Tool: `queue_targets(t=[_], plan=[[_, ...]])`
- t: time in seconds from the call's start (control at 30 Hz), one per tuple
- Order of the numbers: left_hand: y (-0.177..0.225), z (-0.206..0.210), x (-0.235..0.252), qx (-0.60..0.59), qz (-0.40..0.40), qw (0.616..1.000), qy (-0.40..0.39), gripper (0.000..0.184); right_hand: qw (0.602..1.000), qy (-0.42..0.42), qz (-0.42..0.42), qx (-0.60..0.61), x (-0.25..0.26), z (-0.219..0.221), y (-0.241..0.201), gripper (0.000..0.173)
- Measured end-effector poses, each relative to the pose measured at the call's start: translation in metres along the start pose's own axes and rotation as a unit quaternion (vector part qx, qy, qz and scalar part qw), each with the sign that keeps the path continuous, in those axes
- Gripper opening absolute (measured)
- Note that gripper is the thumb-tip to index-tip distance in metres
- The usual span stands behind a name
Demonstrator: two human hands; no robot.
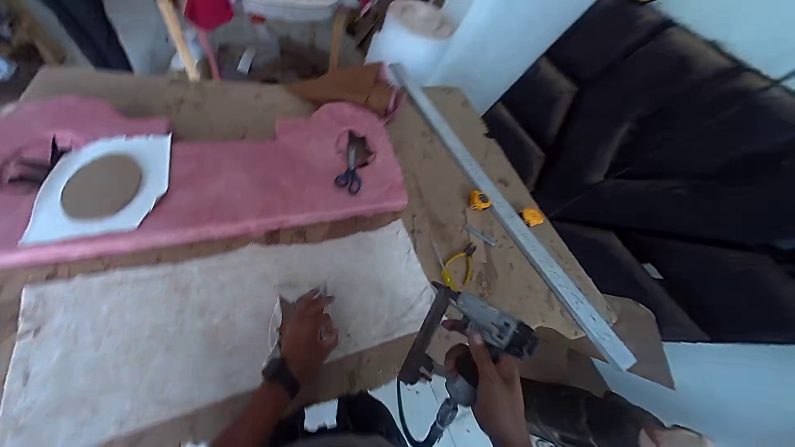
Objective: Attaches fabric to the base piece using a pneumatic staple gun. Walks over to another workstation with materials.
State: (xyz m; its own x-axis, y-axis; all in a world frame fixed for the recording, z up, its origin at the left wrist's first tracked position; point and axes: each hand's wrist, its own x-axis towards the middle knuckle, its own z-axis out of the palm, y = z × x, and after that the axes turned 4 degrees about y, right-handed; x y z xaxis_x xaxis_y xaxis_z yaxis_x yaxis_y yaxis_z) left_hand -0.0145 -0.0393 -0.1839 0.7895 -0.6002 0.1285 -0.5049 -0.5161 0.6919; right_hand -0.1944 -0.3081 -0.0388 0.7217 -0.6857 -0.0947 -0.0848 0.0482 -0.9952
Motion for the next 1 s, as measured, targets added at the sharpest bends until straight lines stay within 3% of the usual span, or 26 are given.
queue_targets(t=[0.07,0.13,0.17,0.2,0.3,0.43,0.47,0.53,0.6,0.67,0.73,0.8,0.9,1.0], plan=[[0.051,-0.004,0.011,-0.114,0.082,0.990,0.028,0.052,0.996,0.042,-0.025,0.079,-0.012,-0.008,-0.022,0.042],[0.116,0.003,0.017,-0.277,0.176,0.943,-0.056,0.082,0.985,0.077,-0.041,0.145,-0.028,-0.018,-0.040,0.042],[0.145,0.010,0.017,-0.329,0.206,0.915,-0.110,0.087,0.980,0.091,-0.046,0.170,-0.038,-0.024,-0.047,0.042],[0.170,0.019,0.016,-0.374,0.223,0.889,-0.141,0.087,0.975,0.104,-0.051,0.187,-0.048,-0.031,-0.052,0.043],[0.220,0.060,0.013,-0.465,0.253,0.847,-0.047,0.067,0.956,0.161,-0.074,0.236,-0.074,-0.053,-0.063,0.043],[0.272,0.111,0.021,-0.465,0.254,0.846,0.065,0.059,0.914,0.282,-0.130,0.261,-0.089,-0.095,-0.062,0.043],[0.281,0.119,0.026,-0.460,0.260,0.847,0.064,0.058,0.906,0.303,-0.137,0.262,-0.087,-0.108,-0.061,0.043],[0.279,0.124,0.040,-0.450,0.301,0.841,-0.019,0.058,0.895,0.335,-0.127,0.266,-0.081,-0.132,-0.057,0.042],[0.256,0.122,0.071,-0.405,0.351,0.830,-0.152,0.054,0.890,0.352,-0.120,0.263,-0.075,-0.162,-0.050,0.039],[0.240,0.138,0.142,-0.304,0.376,0.847,-0.222,0.047,0.887,0.353,-0.152,0.255,-0.058,-0.198,-0.037,0.035],[0.248,0.173,0.212,-0.113,0.348,0.908,-0.206,0.040,0.895,0.340,-0.154,0.244,-0.051,-0.224,-0.021,0.032],[0.275,0.231,0.289,0.044,0.292,0.934,-0.200,0.041,0.906,0.320,-0.135,0.244,-0.041,-0.240,-0.007,0.031],[0.305,0.323,0.378,0.176,0.233,0.936,-0.197,0.044,0.917,0.271,-0.119,0.267,-0.026,-0.254,0.001,0.031],[0.308,0.371,0.417,0.284,0.223,0.906,-0.222,0.034,0.917,0.241,-0.112,0.298,-0.011,-0.260,0.002,0.032]])
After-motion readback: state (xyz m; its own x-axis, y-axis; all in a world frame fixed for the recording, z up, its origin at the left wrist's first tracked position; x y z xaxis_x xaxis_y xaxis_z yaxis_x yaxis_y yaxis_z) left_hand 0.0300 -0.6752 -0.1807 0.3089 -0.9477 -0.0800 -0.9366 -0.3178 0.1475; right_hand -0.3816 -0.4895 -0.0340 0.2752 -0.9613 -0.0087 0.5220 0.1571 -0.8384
